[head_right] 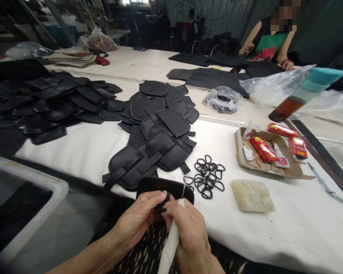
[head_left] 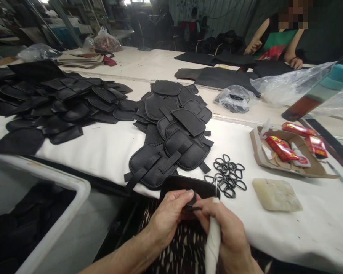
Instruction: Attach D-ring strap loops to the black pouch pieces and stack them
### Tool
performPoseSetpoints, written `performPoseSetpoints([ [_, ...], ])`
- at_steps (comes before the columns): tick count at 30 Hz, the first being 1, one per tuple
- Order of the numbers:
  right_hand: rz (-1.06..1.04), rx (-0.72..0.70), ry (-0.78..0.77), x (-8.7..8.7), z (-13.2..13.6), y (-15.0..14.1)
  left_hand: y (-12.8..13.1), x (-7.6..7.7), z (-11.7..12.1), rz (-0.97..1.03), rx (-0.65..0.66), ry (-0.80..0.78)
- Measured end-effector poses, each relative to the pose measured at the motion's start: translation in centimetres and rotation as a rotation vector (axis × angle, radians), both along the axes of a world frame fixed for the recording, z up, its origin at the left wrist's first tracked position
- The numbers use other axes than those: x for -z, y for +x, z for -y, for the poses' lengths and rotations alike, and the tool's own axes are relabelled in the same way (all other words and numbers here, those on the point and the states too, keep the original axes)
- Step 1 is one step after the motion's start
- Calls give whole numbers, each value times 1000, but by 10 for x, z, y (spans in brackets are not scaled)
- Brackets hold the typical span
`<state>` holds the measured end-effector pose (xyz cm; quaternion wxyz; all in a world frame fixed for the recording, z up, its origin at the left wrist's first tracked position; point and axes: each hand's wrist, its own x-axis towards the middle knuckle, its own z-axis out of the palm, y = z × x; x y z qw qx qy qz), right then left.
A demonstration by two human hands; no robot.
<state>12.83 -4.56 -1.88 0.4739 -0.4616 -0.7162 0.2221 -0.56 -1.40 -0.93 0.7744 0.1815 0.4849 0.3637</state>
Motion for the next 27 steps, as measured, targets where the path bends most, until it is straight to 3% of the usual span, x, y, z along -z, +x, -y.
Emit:
performPoseSetpoints([
  [5, 32, 175, -274, -1, 0, -5, 3, 1, 7, -25, -65, 7],
  [10, 81, 193, -275, -4, -2, -8, 2, 5, 15, -102, -95, 30],
  [17, 33, 220, -412, -2, 2, -7, 3, -1, 18, -83, 125, 295],
  [27, 13, 215, -428, -3, 2, -8, 5, -4, 19, -227, 122, 276],
])
